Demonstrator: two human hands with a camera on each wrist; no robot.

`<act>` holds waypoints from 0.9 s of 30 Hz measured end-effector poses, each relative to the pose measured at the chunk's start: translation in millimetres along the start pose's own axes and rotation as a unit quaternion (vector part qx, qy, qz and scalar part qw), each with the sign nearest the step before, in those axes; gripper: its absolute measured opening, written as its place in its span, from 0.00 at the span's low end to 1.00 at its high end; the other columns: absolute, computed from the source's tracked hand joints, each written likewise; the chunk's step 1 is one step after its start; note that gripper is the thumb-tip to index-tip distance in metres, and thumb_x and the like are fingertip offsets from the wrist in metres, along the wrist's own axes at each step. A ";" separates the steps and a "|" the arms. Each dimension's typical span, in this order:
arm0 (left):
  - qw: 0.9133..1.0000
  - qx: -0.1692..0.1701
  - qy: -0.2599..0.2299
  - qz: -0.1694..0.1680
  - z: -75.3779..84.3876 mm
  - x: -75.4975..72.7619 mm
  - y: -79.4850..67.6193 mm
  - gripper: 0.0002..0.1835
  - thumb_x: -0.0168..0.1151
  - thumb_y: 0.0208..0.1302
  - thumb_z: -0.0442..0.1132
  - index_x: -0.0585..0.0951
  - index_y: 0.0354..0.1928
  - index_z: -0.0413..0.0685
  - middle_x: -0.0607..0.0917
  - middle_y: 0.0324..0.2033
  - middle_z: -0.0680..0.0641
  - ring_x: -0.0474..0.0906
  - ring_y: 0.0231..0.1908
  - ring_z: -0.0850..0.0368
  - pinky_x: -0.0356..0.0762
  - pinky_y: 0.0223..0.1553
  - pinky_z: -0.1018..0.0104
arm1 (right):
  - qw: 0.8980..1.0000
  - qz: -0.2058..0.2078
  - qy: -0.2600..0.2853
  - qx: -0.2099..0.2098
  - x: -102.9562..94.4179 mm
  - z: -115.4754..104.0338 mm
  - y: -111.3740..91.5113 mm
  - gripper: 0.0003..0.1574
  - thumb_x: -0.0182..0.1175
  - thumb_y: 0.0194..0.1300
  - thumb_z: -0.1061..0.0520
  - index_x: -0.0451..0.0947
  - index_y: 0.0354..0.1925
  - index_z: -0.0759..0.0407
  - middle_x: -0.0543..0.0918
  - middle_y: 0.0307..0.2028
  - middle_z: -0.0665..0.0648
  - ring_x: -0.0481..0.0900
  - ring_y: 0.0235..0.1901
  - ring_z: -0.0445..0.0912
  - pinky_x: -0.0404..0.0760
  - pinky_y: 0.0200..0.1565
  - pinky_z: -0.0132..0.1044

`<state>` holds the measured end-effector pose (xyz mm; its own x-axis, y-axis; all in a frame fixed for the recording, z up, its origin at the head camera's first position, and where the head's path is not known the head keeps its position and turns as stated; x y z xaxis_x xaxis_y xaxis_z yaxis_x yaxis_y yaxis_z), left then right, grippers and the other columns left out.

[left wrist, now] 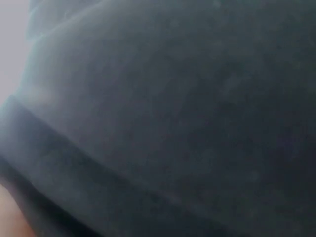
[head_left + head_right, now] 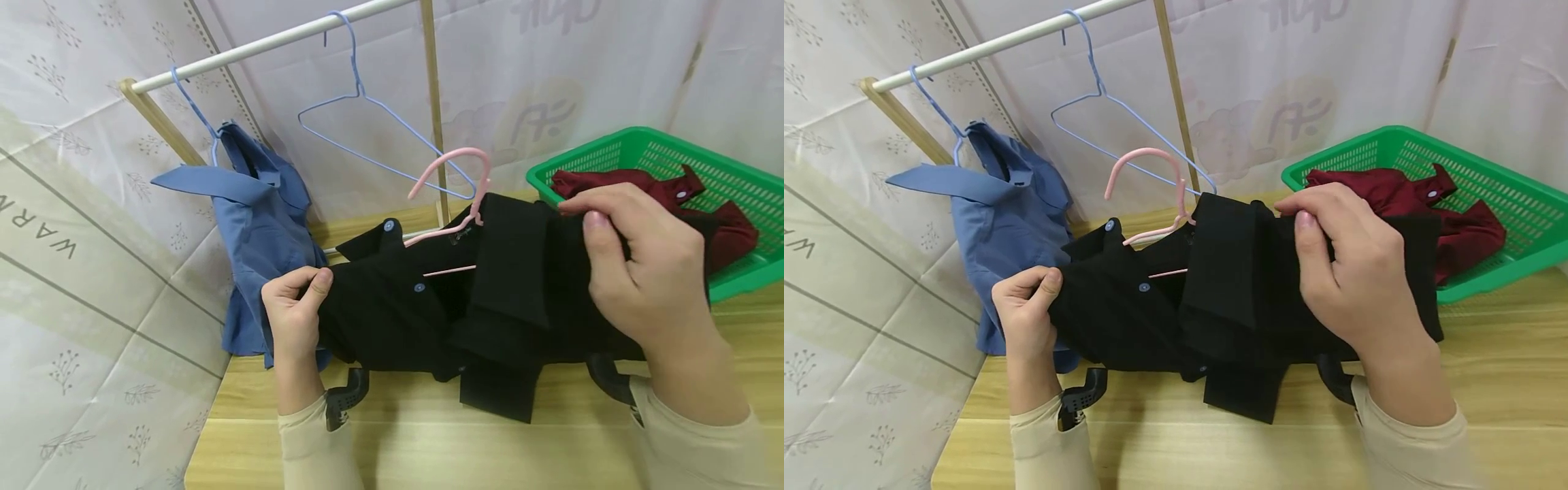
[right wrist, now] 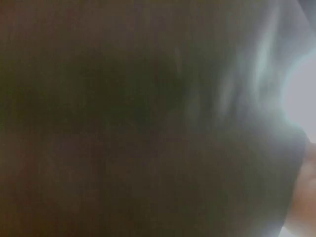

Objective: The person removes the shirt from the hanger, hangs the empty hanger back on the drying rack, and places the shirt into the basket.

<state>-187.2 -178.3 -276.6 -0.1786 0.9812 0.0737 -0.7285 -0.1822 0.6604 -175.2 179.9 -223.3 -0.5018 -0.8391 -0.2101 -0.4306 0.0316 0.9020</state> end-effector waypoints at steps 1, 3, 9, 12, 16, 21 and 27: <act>1.000 0.005 0.003 0.002 1.3 -0.7 0.4 0.11 0.65 0.60 0.27 0.81 0.19 0.33 0.74 0.14 0.59 0.65 0.16 0.63 0.62 0.20 0.72 | 1.000 -0.002 0.005 -0.008 -2.6 1.2 1.1 0.18 0.51 0.68 0.60 0.84 0.36 0.71 0.84 0.36 0.67 0.76 0.38 0.37 0.69 0.47 0.18; 1.000 0.013 0.006 0.003 3.8 -1.3 1.2 0.14 0.65 0.60 0.28 0.79 0.19 0.26 0.76 0.14 0.59 0.66 0.16 0.63 0.62 0.20 0.72 | 1.000 -0.010 0.004 -0.015 -8.1 6.2 2.5 0.16 0.52 0.68 0.62 0.85 0.36 0.71 0.84 0.36 0.67 0.76 0.39 0.33 0.68 0.45 0.17; 0.999 0.036 0.002 -0.001 9.5 -1.4 4.1 0.17 0.66 0.60 0.29 0.77 0.20 0.19 0.80 0.16 0.58 0.69 0.16 0.63 0.64 0.19 0.72 | 0.998 -0.032 -0.053 0.007 -26.0 32.5 -1.7 0.18 0.65 0.64 0.52 0.85 0.34 0.70 0.85 0.35 0.68 0.71 0.41 0.22 0.64 0.47 0.14; 0.999 0.042 -0.007 0.009 11.1 -2.1 5.9 0.13 0.67 0.60 0.30 0.81 0.19 0.29 0.79 0.15 0.58 0.69 0.16 0.63 0.63 0.19 0.72 | 0.990 -0.052 -0.128 0.030 -33.4 45.6 -4.0 0.32 0.62 0.65 0.39 0.83 0.31 0.70 0.84 0.30 0.70 0.67 0.38 0.17 0.59 0.46 0.18; 0.999 0.037 -0.017 0.017 9.2 -1.8 7.0 0.10 0.67 0.60 0.30 0.85 0.21 0.44 0.80 0.15 0.57 0.70 0.17 0.62 0.64 0.20 0.72 | 0.981 -0.056 -0.175 0.059 -38.2 55.6 -5.3 0.43 0.58 0.62 0.29 0.80 0.25 0.70 0.82 0.27 0.72 0.61 0.36 0.14 0.54 0.41 0.21; 0.999 0.027 -0.017 0.017 4.0 -1.1 4.8 0.11 0.66 0.61 0.30 0.84 0.20 0.43 0.79 0.15 0.57 0.69 0.16 0.62 0.64 0.19 0.71 | 0.980 -0.065 -0.180 0.062 -31.8 52.8 -6.5 0.42 0.55 0.65 0.29 0.78 0.24 0.68 0.82 0.28 0.70 0.71 0.31 0.35 0.60 0.39 0.24; 1.000 0.015 -0.005 0.014 -1.5 0.5 1.0 0.12 0.65 0.60 0.28 0.82 0.19 0.36 0.79 0.15 0.58 0.69 0.17 0.63 0.65 0.20 0.71 | 0.978 -0.098 -0.180 0.034 -14.5 42.3 -9.3 0.43 0.45 0.71 0.31 0.76 0.26 0.68 0.80 0.26 0.68 0.69 0.29 0.59 0.59 0.33 0.46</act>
<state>-189.0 -178.2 -277.0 -0.1914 0.9764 0.1004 -0.7029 -0.2078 0.6803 -195.7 214.7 -244.7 -0.6303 -0.5881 -0.5068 -0.5883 -0.0641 0.8061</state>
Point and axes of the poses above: each hand's wrist, its own y-axis towards the middle knuckle, its own x-axis out of the palm, z = x × y, the point moved 5 cm from there along y, towards the middle knuckle
